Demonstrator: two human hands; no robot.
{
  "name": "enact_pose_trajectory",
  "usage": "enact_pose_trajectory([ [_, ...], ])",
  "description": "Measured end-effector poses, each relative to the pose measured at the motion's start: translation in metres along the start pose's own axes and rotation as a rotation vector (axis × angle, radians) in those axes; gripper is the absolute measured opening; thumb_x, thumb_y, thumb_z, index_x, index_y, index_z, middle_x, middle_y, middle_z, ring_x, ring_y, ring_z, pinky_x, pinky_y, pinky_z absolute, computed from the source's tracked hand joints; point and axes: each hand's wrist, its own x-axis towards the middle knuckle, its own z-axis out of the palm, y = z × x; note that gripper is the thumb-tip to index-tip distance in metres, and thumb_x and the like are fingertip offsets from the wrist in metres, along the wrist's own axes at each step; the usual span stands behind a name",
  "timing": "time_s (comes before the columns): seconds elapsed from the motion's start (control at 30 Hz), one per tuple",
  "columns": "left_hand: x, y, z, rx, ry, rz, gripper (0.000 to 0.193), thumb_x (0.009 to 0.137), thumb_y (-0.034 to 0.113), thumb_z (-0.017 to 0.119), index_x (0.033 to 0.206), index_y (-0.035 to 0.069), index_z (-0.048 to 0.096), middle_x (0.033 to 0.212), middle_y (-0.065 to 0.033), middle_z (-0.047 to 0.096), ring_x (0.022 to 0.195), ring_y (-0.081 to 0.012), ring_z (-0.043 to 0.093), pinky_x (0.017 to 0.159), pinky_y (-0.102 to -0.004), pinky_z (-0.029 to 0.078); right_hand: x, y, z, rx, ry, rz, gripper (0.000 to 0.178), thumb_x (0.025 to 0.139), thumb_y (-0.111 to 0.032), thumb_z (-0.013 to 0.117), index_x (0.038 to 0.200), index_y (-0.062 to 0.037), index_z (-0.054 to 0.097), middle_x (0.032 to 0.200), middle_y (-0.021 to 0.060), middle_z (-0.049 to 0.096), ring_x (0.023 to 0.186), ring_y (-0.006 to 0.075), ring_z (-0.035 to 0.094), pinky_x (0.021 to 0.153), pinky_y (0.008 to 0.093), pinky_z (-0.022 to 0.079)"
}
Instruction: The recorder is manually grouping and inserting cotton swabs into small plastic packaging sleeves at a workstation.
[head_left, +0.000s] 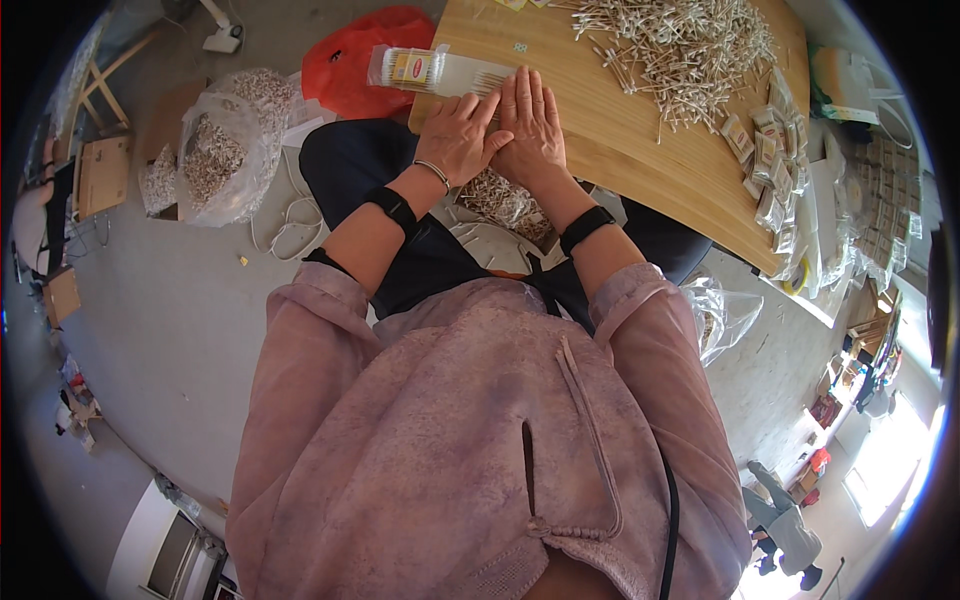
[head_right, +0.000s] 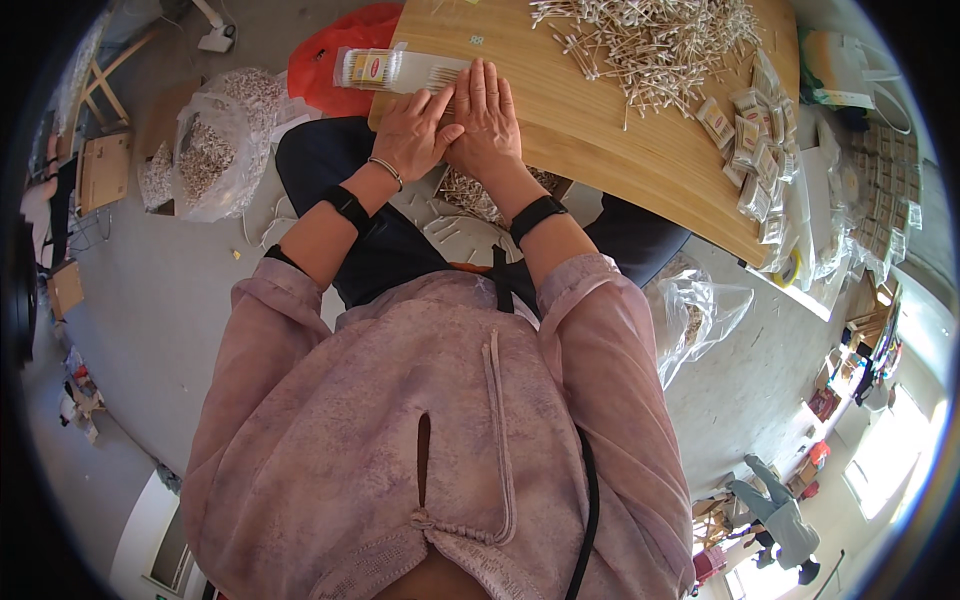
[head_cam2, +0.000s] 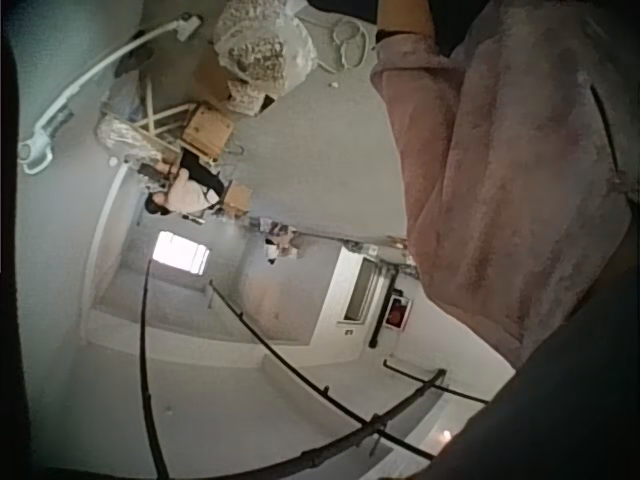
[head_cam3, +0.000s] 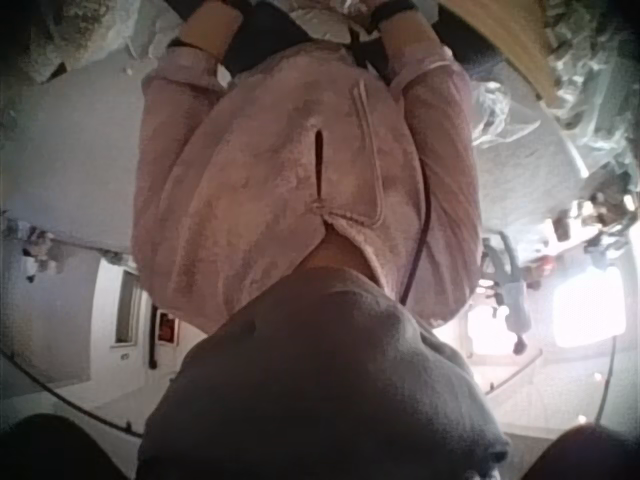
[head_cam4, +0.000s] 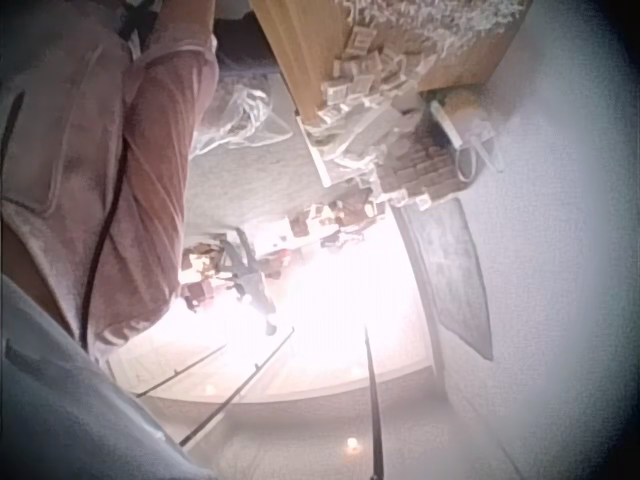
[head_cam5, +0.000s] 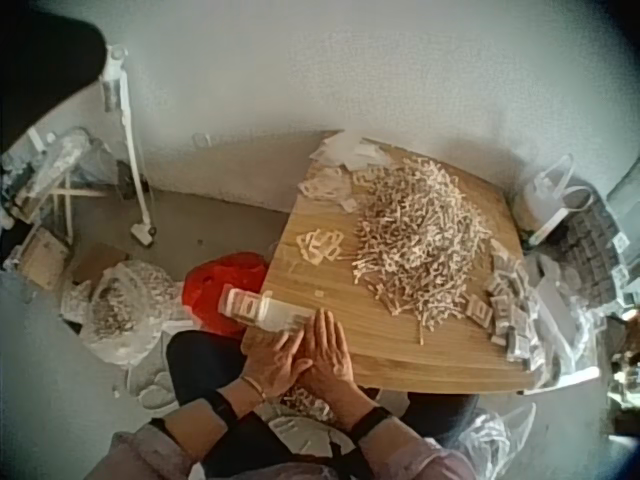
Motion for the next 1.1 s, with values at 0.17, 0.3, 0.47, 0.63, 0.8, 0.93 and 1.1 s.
enact_pose_trajectory([
  [0.17,0.002,0.0,-0.001,-0.002,-0.007,0.001,0.062,0.093,0.053,0.039,0.137,0.009,0.039,0.104,-0.0125,0.053,0.093,-0.0294,0.054,0.083,-0.0399,0.042,0.0,-0.001,-0.002,-0.021,-0.028,0.011,0.076,0.087,-0.037,0.043,0.144,0.005,0.015,0.152,0.0217,0.011,0.143,0.0323,0.007,0.116,0.0415,0.007],
  [0.3,0.004,0.001,-0.005,-0.034,-0.033,-0.024,0.063,0.092,0.053,0.038,0.137,0.008,0.039,0.103,-0.0135,0.054,0.093,-0.0304,0.054,0.084,-0.0404,0.042,-0.001,-0.002,-0.002,-0.033,-0.03,0.011,0.076,0.088,-0.038,0.041,0.145,0.0044,0.014,0.153,0.021,0.009,0.143,0.0314,0.005,0.116,0.0408,0.005],
  [0.47,0.006,0.0,-0.003,-0.022,-0.035,-0.025,0.065,0.092,0.055,0.039,0.137,0.008,0.038,0.104,-0.0143,0.055,0.095,-0.0311,0.054,0.084,-0.0403,0.042,0.0,-0.001,-0.002,-0.029,-0.033,0.013,0.075,0.089,-0.038,0.04,0.145,0.0037,0.013,0.153,0.0205,0.008,0.143,0.0314,0.005,0.116,0.0406,0.005],
  [0.63,0.008,0.001,-0.003,-0.033,-0.04,-0.024,0.067,0.092,0.056,0.038,0.137,0.006,0.038,0.105,-0.0149,0.055,0.096,-0.0309,0.055,0.084,-0.0401,0.043,-0.001,0.0,0.0,-0.039,-0.026,0.018,0.076,0.089,-0.039,0.041,0.145,0.0033,0.013,0.153,0.0206,0.009,0.143,0.0314,0.005,0.116,0.0408,0.005],
  [0.8,0.009,0.002,-0.009,-0.042,-0.048,-0.037,0.066,0.092,0.055,0.039,0.133,0.005,0.041,0.106,-0.0143,0.056,0.097,-0.0304,0.056,0.086,-0.0394,0.043,0.0,-0.002,-0.003,-0.007,-0.029,0.012,0.076,0.089,-0.039,0.041,0.145,0.0036,0.013,0.153,0.0209,0.008,0.143,0.0314,0.004,0.116,0.0408,0.005],
  [0.93,0.01,0.001,-0.009,-0.036,-0.078,-0.024,0.067,0.092,0.056,0.038,0.133,0.003,0.041,0.111,-0.0142,0.056,0.099,-0.0299,0.056,0.087,-0.0385,0.044,0.0,-0.001,-0.002,-0.016,-0.024,0.016,0.076,0.089,-0.039,0.041,0.145,0.0038,0.013,0.153,0.021,0.009,0.143,0.0318,0.005,0.116,0.041,0.005],
  [1.1,0.013,-0.002,-0.006,-0.105,-0.048,-0.023,0.057,0.092,0.041,0.047,0.134,0.003,0.038,0.108,-0.0157,0.056,0.098,-0.0316,0.056,0.086,-0.0393,0.044,-0.001,-0.002,-0.002,-0.006,-0.01,0.016,0.079,0.087,-0.042,0.044,0.145,0.0035,0.015,0.152,0.0216,0.011,0.143,0.0326,0.007,0.116,0.0418,0.007],
])
